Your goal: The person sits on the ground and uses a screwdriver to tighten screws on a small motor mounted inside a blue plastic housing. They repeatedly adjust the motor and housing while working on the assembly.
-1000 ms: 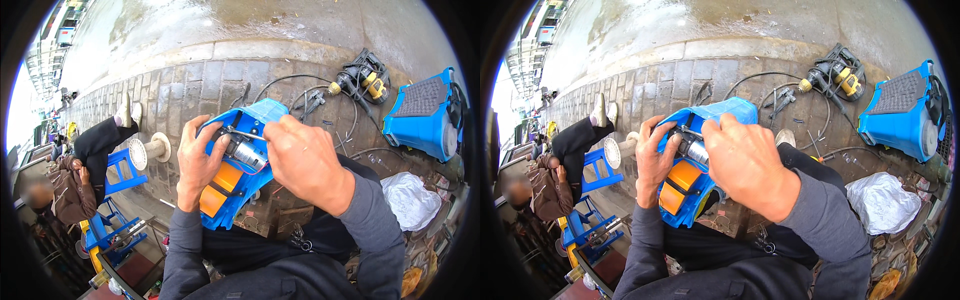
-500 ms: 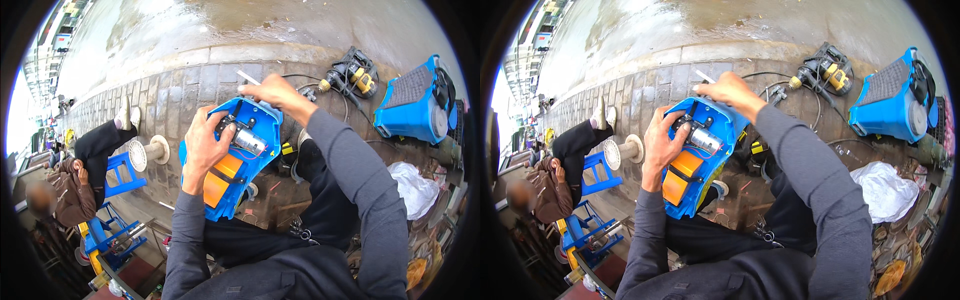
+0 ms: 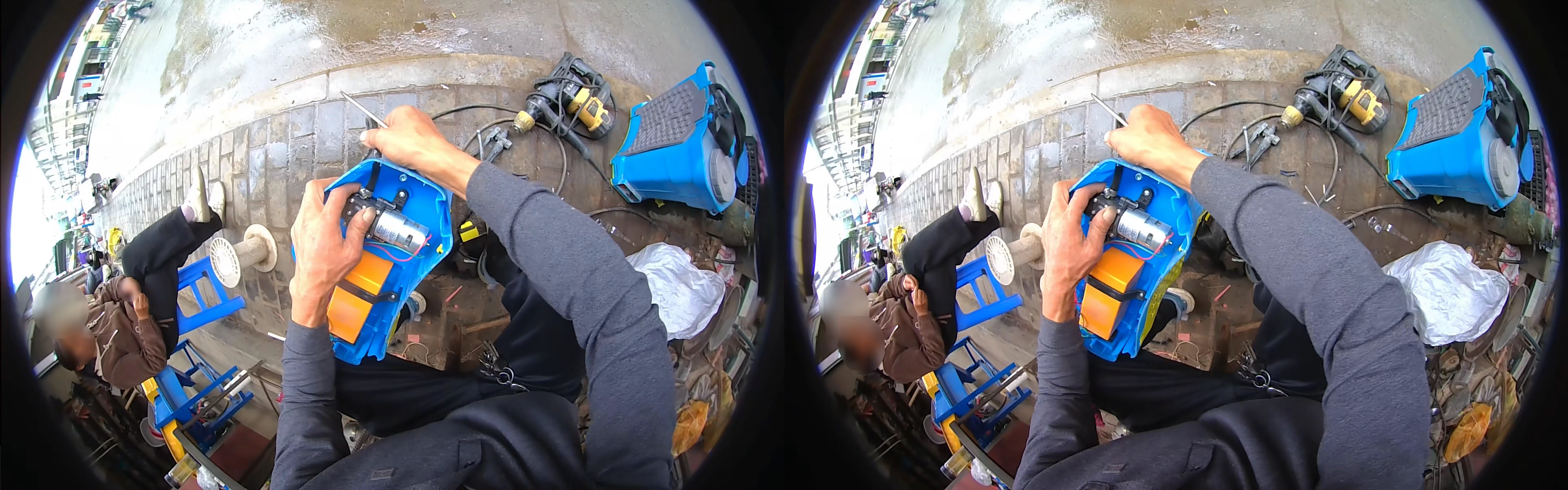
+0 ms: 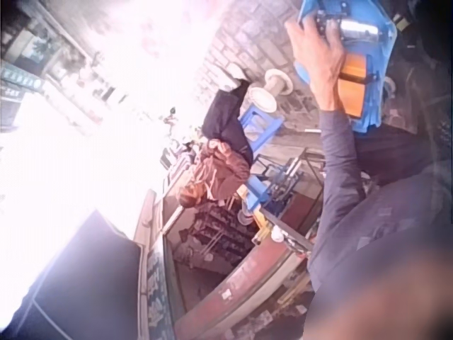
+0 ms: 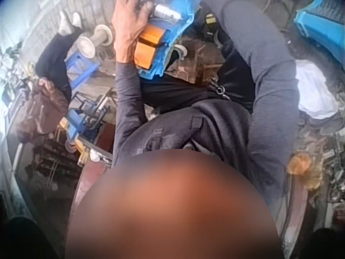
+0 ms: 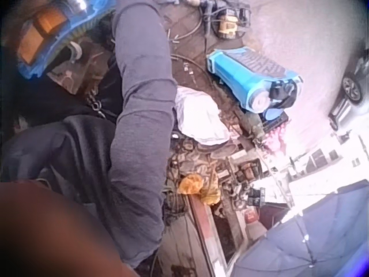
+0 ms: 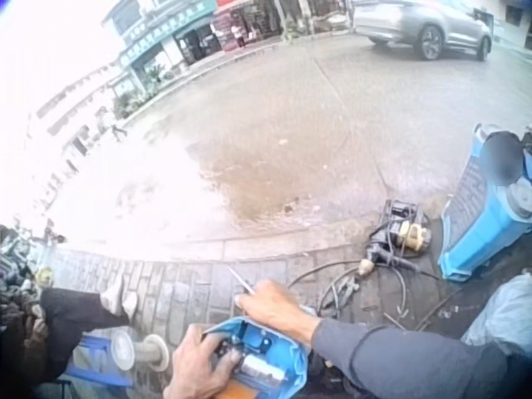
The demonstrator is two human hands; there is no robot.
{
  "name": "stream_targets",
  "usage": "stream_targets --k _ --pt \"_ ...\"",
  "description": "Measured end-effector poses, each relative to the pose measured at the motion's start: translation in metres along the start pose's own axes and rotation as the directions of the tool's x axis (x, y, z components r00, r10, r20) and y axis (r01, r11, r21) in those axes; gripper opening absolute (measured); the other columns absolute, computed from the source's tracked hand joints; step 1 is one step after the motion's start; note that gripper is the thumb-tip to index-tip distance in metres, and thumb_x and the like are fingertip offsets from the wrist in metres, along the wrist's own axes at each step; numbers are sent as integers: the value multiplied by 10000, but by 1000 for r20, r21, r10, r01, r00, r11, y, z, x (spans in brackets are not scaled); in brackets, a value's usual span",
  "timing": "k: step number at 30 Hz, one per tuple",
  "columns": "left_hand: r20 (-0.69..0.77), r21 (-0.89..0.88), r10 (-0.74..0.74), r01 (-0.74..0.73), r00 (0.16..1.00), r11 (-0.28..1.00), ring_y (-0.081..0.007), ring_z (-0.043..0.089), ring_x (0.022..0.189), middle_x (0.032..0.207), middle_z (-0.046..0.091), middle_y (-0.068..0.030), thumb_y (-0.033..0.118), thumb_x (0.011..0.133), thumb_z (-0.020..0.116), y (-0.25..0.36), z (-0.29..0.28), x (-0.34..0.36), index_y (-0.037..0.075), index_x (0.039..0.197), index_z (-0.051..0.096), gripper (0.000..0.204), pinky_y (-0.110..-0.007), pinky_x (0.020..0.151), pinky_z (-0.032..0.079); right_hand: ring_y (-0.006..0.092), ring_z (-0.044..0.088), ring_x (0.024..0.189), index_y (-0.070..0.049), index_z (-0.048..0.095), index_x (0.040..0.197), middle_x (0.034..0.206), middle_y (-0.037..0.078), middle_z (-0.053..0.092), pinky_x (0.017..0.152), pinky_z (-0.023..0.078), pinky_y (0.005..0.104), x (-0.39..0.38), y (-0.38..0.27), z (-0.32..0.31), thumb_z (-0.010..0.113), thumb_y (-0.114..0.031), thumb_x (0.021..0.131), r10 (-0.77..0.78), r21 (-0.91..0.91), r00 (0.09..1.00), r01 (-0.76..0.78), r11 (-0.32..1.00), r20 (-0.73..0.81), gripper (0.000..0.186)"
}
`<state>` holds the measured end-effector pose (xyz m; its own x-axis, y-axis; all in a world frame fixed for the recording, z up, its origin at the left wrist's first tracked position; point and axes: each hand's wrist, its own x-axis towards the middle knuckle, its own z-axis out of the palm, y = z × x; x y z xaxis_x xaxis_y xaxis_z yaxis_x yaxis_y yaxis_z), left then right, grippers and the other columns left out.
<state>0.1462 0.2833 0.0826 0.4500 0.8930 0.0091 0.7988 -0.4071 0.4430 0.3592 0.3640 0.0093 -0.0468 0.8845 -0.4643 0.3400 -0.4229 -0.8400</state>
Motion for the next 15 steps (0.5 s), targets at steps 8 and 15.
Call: stream_targets --k 8,15 --pt "2 9 -26 26 1000 1000 -403 692 1113 1273 667 -168 256 945 814 7 5 5 77 1275 723 386 -488 925 568 378 780 839 62 808 943 886 284 784 770 587 506 1 1 -3 804 -396 867 50 -89 993 -60 994 -109 464" --pt "-39 59 59 -56 997 997 -397 669 1060 1278 662 -167 265 953 805 -2 8 1 86 1275 725 377 -495 909 536 507 779 1007 88 805 1001 1036 380 759 883 610 536 2 -3 -2 762 -366 812 -60 -43 998 59 997 -12 494"
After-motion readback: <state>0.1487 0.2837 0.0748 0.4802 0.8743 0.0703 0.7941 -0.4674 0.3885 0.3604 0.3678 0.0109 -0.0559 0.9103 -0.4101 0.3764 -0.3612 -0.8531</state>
